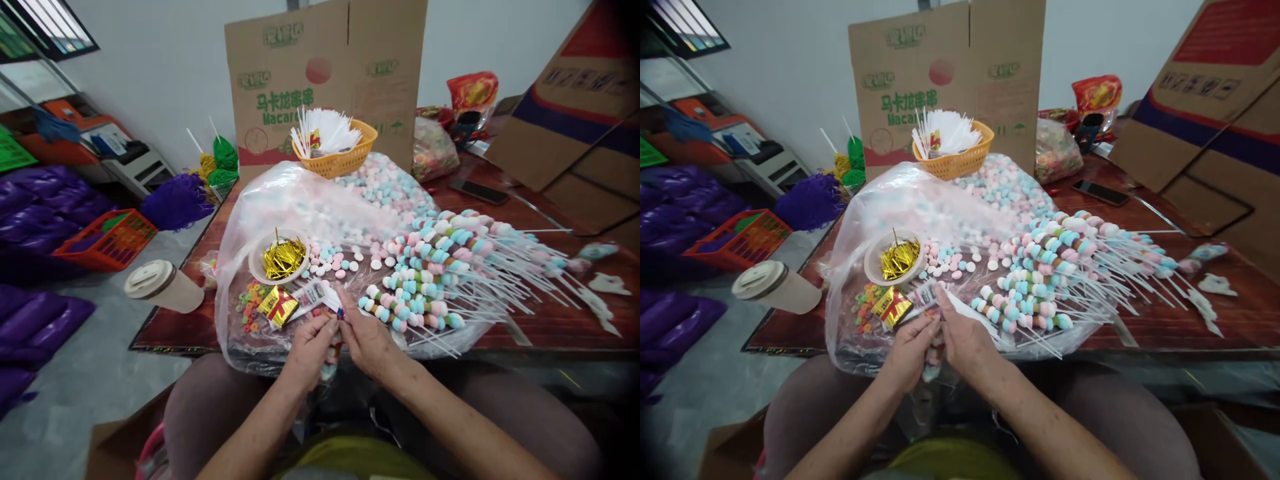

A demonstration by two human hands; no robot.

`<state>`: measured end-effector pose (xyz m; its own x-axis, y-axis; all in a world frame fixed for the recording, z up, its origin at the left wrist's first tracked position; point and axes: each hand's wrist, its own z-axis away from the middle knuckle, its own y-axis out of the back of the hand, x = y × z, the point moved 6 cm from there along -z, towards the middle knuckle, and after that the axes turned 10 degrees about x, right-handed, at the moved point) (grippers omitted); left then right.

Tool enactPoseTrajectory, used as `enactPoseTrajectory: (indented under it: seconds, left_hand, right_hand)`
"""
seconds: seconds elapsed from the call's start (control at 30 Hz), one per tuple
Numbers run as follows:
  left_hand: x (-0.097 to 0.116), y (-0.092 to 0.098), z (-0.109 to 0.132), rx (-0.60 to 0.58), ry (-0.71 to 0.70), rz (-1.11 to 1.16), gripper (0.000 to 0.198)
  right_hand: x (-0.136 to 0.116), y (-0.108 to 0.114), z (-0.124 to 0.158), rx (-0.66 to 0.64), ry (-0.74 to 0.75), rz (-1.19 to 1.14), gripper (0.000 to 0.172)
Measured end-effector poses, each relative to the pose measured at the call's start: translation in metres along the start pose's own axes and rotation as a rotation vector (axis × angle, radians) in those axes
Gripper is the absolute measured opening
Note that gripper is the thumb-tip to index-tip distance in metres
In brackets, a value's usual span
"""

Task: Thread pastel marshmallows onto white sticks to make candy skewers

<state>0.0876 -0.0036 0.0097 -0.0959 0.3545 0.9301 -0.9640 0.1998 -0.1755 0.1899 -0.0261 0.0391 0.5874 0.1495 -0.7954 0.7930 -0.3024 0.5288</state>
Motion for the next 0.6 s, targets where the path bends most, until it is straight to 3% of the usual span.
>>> enactPoseTrajectory:
  seconds: [0.07, 0.13, 0.2, 0.27, 0.37, 0.43, 0.5, 0.6]
  left_hand:
    - [0.001, 0.002, -0.001, 0.029, -0.022, 0.068, 0.030]
    - [-0.002, 0.002, -0.001, -0.017, 0.044, 0.121, 0.029]
    - [-0.010, 0.001, 0.002, -0.151, 0.223, 0.158, 0.029]
    - [-0.017, -0.002, 0.010, -0.322, 0.409, 0.203, 0.031]
    - [-0.017, -0.005, 0.019, -0.457, 0.501, 0.299, 0.040]
    - [-0.016, -0.003, 0.019, -0.343, 0.457, 0.365, 0.039]
    - [-0.014, 0.001, 0.017, -0.128, 0.361, 0.407, 0.037]
    - [0.001, 0.013, 0.018, 0.175, 0.111, 0.332, 0.040]
  right_hand:
    - [0.004, 0.006, 0.006, 0.160, -0.074, -0.075, 0.049]
    - [0.003, 0.011, 0.010, 0.165, -0.110, -0.182, 0.038]
    - [-0.009, 0.014, 0.011, -0.003, 0.002, -0.226, 0.024]
    - [-0.027, 0.018, 0.013, -0.215, 0.207, -0.247, 0.021]
    - [-0.036, 0.019, 0.016, -0.353, 0.314, -0.306, 0.020]
    - [-0.028, 0.016, 0.014, -0.252, 0.222, -0.241, 0.019]
    - [-0.021, 0.015, 0.012, -0.071, 0.152, -0.099, 0.023]
    - [-0.032, 0.019, 0.011, 0.168, 0.275, 0.131, 0.025]
